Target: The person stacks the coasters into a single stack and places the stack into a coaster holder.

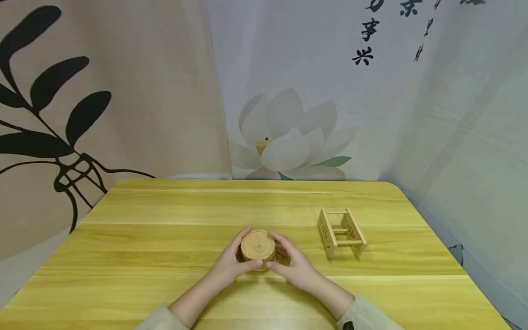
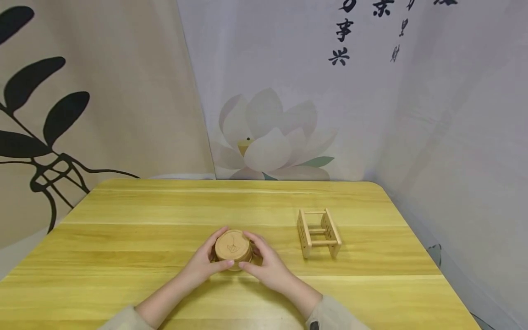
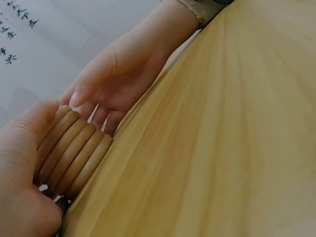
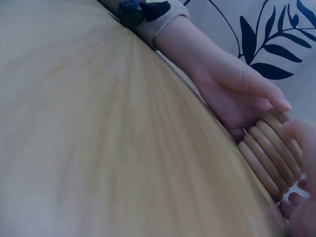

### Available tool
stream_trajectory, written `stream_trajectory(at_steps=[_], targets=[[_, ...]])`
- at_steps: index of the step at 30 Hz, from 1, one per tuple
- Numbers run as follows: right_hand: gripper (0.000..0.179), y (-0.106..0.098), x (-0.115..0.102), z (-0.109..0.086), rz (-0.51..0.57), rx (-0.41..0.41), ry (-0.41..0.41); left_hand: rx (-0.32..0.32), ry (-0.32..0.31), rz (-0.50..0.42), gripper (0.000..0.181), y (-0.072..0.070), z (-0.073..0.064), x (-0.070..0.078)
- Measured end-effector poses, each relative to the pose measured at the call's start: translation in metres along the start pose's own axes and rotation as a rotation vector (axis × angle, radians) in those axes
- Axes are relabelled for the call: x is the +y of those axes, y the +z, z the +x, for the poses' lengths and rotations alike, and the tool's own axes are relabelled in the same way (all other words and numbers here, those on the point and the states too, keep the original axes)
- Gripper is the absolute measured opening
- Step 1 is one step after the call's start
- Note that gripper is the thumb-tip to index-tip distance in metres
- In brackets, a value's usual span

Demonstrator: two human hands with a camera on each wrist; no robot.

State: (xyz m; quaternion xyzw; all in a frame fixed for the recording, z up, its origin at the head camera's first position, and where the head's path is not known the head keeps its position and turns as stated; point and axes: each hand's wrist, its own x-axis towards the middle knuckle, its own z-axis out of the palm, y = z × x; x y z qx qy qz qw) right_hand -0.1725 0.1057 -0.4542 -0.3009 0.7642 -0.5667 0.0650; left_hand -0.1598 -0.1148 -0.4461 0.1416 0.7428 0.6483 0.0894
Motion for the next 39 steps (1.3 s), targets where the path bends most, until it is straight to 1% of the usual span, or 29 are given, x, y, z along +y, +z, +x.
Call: stream_trajectory(at_steps=[3,7,10,14,15,19,24,33,39], targets=[[0.067,0.002,0.000,0.001,0.004,0.004,0.013,-0.002,-0.003,-0.010,0.092,0.001,0.000,0.001],[0.067,0.003,-0.019,0.002,0.019,0.017,0.022,0.000,-0.006,-0.018,0.092,0.001,0.000,0.002],[0.068,0.003,-0.020,0.002,0.022,0.026,0.029,0.003,-0.009,-0.021,0.092,0.001,0.001,0.002],[0.072,0.004,-0.001,0.005,0.016,0.034,0.036,-0.002,-0.009,-0.039,0.090,0.002,0.002,0.003],[0.072,0.003,0.000,0.005,0.015,0.034,0.036,-0.008,-0.009,-0.047,0.089,0.002,0.002,0.003],[0.074,0.002,0.000,0.006,0.020,0.040,0.050,-0.022,-0.015,-0.073,0.089,0.004,0.003,0.002],[0.077,0.002,0.000,0.006,0.014,0.044,0.068,-0.014,-0.025,-0.081,0.089,0.007,0.005,0.000],[0.083,0.003,0.003,0.007,-0.060,0.058,0.088,-0.003,-0.035,-0.125,0.087,0.012,0.006,0.000],[0.086,0.003,0.005,0.007,-0.105,0.056,0.081,-0.004,-0.043,-0.157,0.087,0.013,0.007,-0.001]])
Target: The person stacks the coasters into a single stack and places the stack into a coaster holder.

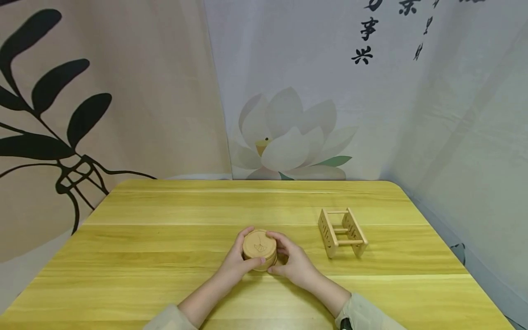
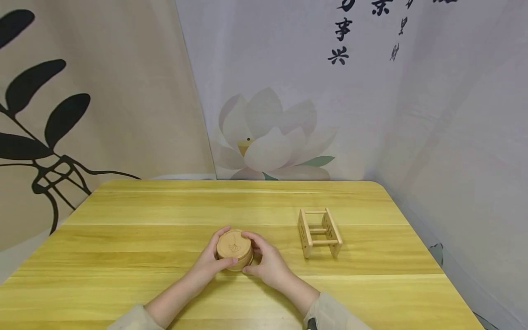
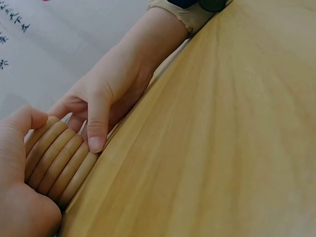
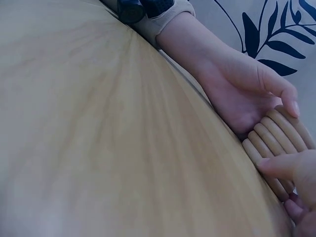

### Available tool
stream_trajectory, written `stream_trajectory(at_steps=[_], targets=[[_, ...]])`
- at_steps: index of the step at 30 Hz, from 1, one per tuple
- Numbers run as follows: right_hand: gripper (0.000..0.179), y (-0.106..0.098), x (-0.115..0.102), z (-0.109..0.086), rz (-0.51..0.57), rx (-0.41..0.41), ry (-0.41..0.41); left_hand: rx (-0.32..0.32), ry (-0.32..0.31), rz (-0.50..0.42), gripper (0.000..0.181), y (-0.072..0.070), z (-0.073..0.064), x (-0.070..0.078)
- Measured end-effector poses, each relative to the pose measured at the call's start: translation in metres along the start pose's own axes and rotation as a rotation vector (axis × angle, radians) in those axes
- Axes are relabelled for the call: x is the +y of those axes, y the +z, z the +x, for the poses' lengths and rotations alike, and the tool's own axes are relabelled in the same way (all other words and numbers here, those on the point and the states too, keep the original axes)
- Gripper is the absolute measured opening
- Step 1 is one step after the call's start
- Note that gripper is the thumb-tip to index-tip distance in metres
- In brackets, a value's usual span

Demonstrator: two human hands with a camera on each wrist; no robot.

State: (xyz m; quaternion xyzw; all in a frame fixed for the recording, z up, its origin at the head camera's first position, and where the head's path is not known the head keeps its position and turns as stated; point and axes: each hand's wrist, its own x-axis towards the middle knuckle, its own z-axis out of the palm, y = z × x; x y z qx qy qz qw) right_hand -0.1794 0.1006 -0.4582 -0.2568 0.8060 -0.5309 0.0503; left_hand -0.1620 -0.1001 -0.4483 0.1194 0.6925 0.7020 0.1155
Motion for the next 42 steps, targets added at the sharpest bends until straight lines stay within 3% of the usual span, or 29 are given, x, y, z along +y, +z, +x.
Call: stream_trajectory(at_steps=[22,42], targets=[[0.086,-0.0029,-0.0010,0.0004,-0.042,0.001,0.005,-0.009,-0.012,-0.099,0.089,0.0042,-0.0004,0.0013],[0.087,-0.0036,-0.0037,-0.0001,0.004,0.002,-0.010,0.023,-0.021,-0.130,0.091,0.0069,0.0004,0.0019]])
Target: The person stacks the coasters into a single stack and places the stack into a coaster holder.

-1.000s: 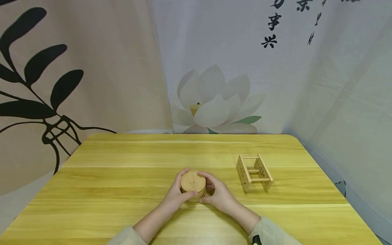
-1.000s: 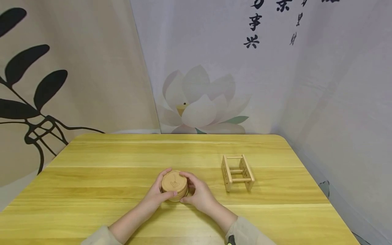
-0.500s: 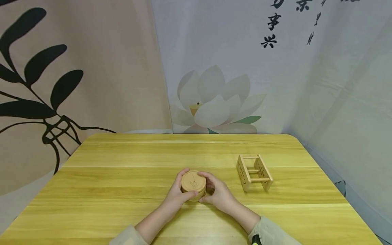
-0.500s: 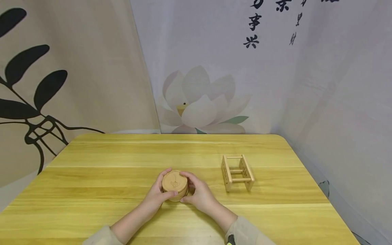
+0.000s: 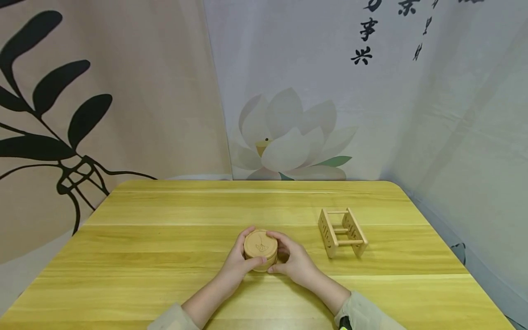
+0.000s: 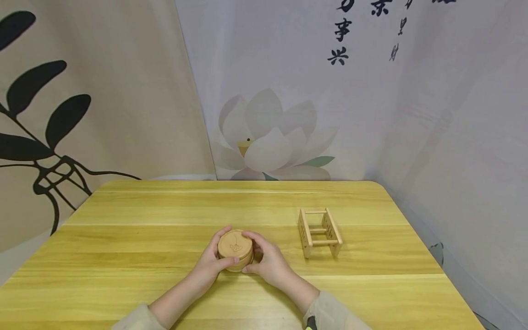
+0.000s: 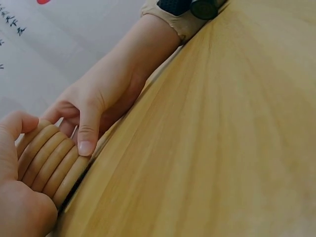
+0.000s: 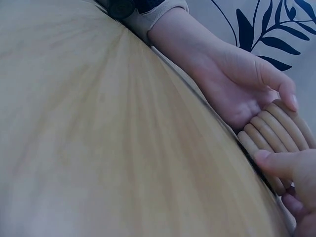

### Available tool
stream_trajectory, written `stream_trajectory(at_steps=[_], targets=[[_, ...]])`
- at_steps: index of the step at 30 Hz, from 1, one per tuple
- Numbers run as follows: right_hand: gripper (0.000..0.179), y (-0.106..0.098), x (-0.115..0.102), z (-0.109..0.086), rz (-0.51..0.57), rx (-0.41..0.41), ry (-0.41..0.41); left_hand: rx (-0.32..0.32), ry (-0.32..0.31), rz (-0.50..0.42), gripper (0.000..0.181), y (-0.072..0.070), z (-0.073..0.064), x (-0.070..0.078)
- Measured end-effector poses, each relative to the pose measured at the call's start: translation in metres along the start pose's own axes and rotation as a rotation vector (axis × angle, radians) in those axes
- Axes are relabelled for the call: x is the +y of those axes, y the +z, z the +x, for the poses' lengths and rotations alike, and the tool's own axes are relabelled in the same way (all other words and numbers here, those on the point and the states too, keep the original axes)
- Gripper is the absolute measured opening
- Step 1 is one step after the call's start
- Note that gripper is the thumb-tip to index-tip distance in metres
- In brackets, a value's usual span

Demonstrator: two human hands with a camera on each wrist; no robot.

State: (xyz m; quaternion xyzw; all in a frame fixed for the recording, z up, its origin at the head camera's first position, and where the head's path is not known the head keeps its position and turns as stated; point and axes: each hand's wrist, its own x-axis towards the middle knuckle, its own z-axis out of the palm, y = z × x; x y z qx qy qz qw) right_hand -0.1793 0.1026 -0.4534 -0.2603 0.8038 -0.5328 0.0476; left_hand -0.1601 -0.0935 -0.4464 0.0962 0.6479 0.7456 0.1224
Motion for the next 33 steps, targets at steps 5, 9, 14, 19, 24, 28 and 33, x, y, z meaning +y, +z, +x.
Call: stream_trajectory(at_steps=[5,9,14,19,24,28,33], targets=[[0.088,-0.0003,-0.0014,0.0000,0.023,-0.004,-0.007,-0.003,0.001,-0.011,0.090,-0.0005,-0.0009,0.0009],[0.088,-0.0007,-0.0027,-0.0002,0.043,-0.005,-0.007,-0.001,0.009,-0.022,0.090,-0.0004,-0.0017,0.0023],[0.088,-0.0011,-0.0036,-0.0005,0.063,-0.018,-0.004,0.000,0.019,-0.033,0.088,-0.0004,-0.0021,0.0038],[0.087,-0.0010,-0.0024,-0.0004,0.100,-0.037,-0.006,-0.005,0.020,-0.048,0.087,-0.0006,-0.0029,0.0050],[0.086,-0.0005,-0.0011,-0.0002,0.140,-0.048,-0.009,-0.008,0.024,-0.067,0.086,-0.0004,-0.0040,0.0057],[0.086,-0.0006,-0.0021,-0.0005,0.166,-0.047,-0.003,-0.003,0.023,-0.093,0.086,-0.0001,-0.0041,0.0064],[0.085,-0.0014,-0.0023,-0.0006,0.164,-0.035,0.004,-0.002,0.020,-0.145,0.083,-0.0004,-0.0031,0.0064]])
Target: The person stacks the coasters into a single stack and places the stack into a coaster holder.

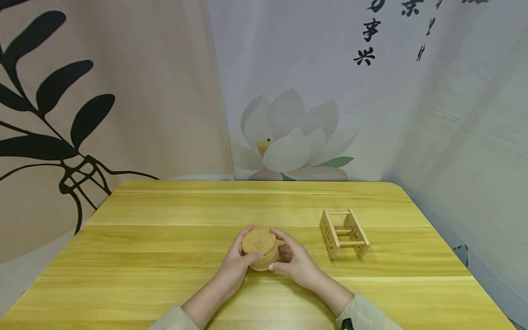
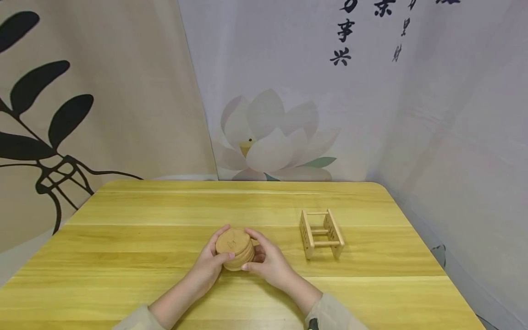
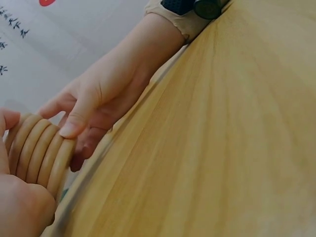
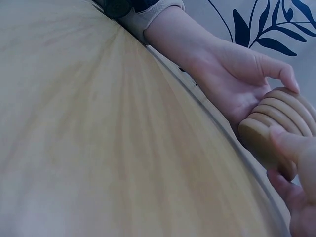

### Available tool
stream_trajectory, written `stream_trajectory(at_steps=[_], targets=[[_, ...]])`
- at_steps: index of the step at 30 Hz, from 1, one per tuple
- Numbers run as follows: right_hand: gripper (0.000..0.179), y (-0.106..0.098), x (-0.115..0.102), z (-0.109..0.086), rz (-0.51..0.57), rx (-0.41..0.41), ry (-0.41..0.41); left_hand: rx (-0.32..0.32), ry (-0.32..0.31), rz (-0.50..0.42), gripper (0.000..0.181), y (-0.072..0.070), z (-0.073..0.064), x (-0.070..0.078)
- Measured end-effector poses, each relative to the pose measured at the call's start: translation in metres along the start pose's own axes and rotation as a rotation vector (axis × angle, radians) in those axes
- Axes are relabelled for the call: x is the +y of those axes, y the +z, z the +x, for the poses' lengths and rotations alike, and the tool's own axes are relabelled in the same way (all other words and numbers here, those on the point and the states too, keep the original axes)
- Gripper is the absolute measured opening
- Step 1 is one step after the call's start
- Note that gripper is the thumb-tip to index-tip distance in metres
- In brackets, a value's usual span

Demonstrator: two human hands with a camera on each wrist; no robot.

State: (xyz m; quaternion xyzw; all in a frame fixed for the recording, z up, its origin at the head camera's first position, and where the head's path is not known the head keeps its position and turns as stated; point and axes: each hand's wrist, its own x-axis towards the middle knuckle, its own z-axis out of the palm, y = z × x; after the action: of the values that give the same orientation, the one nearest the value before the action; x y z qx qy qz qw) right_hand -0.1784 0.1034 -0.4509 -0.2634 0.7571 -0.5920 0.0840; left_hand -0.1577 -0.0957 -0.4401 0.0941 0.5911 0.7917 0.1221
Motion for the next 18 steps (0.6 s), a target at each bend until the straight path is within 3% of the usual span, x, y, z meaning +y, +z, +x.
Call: stream_trajectory(at_steps=[7,13,18], targets=[[0.084,0.000,0.000,-0.001,0.038,-0.007,-0.024,-0.028,-0.013,-0.084,0.081,0.000,0.000,-0.001],[0.078,0.000,0.000,-0.001,0.081,-0.007,-0.083,-0.028,0.000,-0.217,0.079,0.004,0.002,-0.002],[0.074,0.002,-0.007,-0.001,0.115,0.004,-0.104,0.000,0.009,-0.299,0.078,0.011,0.003,-0.003]])
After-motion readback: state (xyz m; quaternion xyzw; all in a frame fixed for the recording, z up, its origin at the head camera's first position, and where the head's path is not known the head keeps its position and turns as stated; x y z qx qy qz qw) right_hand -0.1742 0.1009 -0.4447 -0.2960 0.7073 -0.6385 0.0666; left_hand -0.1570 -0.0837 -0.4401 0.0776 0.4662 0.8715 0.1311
